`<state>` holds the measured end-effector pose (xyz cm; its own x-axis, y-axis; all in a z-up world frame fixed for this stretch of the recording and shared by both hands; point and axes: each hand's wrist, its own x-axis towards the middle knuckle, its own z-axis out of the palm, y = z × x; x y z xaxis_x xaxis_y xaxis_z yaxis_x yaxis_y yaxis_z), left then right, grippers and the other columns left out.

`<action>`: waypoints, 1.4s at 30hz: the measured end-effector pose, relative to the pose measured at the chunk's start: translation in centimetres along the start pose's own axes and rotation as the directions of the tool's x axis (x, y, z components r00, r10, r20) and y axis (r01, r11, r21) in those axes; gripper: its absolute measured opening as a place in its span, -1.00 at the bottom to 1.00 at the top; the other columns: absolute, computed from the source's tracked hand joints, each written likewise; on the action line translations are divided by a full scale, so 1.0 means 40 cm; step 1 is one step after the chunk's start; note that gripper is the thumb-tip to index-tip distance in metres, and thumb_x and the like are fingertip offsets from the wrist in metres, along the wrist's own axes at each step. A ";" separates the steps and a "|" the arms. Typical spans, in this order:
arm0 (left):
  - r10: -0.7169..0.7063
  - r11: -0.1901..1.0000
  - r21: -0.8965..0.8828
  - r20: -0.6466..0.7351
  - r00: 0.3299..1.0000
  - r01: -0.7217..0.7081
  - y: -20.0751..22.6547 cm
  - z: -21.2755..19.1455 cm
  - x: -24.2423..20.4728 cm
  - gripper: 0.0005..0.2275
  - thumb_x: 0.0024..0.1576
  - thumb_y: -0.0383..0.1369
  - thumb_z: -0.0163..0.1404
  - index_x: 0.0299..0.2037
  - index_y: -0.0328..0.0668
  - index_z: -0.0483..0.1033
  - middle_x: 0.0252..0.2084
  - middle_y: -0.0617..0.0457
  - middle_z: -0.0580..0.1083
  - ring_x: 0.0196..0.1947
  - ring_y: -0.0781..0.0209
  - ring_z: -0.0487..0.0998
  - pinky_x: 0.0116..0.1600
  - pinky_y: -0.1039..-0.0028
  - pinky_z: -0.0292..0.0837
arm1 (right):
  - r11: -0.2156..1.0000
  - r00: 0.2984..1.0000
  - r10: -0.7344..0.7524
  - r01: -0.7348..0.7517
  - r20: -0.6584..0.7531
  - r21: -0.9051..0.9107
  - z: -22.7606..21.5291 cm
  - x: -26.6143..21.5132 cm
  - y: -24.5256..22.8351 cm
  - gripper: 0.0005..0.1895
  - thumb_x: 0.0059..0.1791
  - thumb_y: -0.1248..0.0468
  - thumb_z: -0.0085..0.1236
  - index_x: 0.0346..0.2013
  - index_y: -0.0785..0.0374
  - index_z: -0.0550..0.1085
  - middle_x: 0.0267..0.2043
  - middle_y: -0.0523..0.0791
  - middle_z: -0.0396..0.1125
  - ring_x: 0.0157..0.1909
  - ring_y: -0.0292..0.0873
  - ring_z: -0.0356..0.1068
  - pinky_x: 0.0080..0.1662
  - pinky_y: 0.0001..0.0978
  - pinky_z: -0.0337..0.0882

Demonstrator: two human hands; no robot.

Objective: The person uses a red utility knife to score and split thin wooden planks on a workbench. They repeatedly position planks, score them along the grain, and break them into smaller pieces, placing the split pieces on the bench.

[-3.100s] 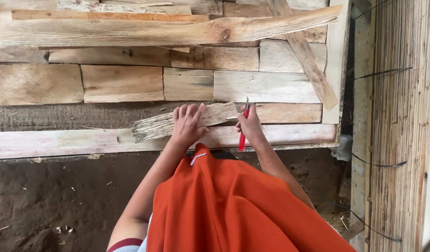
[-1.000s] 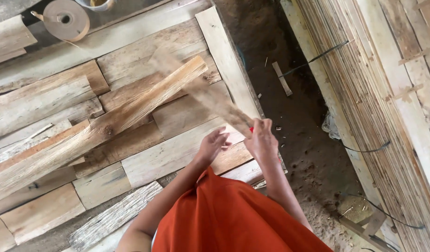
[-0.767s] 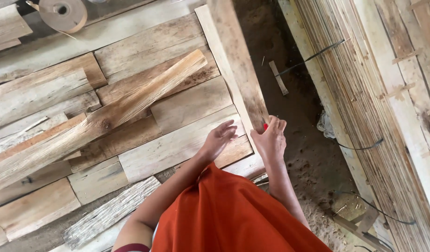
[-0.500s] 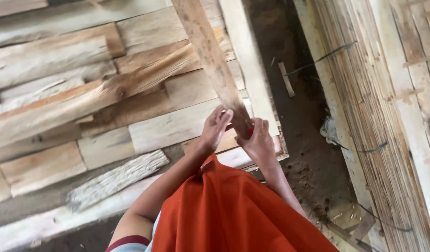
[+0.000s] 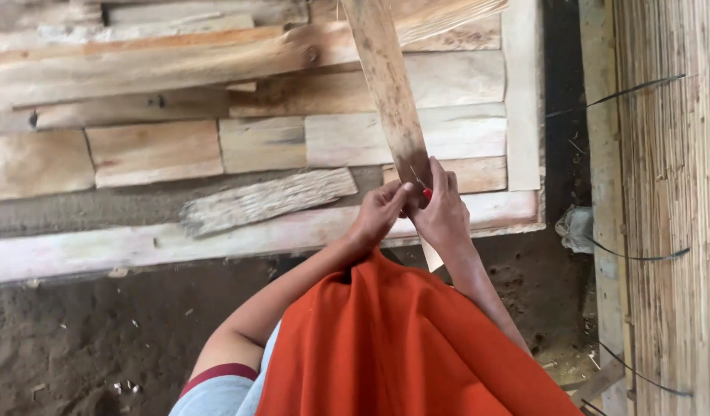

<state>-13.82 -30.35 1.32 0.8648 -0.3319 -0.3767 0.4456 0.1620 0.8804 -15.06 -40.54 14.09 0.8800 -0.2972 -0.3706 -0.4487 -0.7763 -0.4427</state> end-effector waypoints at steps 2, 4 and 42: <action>0.094 0.976 0.196 -0.001 0.996 -0.092 0.071 -0.093 -0.072 -0.77 0.30 -0.12 -0.03 -0.16 -0.01 0.61 -0.25 -0.02 0.58 -0.16 0.09 0.59 -0.11 0.27 0.60 | 1.000 1.000 -0.008 0.008 0.001 0.000 0.061 -0.041 -0.029 -0.13 -0.14 -0.09 0.19 0.41 -0.06 0.11 0.18 -0.08 0.17 0.15 0.12 0.41 0.15 0.15 0.44; 0.192 0.898 0.399 0.025 0.981 -0.186 0.066 -0.221 -0.113 -0.74 0.31 -0.12 -0.10 -0.01 0.05 0.62 -0.01 -0.03 0.59 0.09 -0.13 0.56 0.02 0.14 0.56 | 1.000 1.000 -0.018 0.018 -0.012 0.015 0.121 -0.077 -0.062 -0.09 -0.20 -0.15 0.27 0.38 -0.12 0.14 0.15 -0.12 0.19 0.15 0.04 0.42 0.14 0.11 0.46; 0.421 0.239 0.909 0.219 0.880 -0.340 0.021 -0.612 -0.145 -0.46 0.07 -0.34 -0.03 0.31 -0.19 0.20 0.54 -0.20 -0.04 0.50 -0.40 -0.11 0.41 -0.29 -0.15 | 0.996 1.000 0.005 -0.003 0.021 -0.093 0.534 -0.296 -0.116 -0.05 -0.13 -0.11 0.34 0.46 -0.17 0.09 0.03 -0.09 0.09 -0.15 0.28 0.52 -0.07 0.24 0.55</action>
<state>-12.78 -5.53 -2.81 0.8985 -0.4269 0.1025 -0.3980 -0.6935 0.6005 -26.73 -21.54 3.10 0.8742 -0.2890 -0.3901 -0.4347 -0.8238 -0.3640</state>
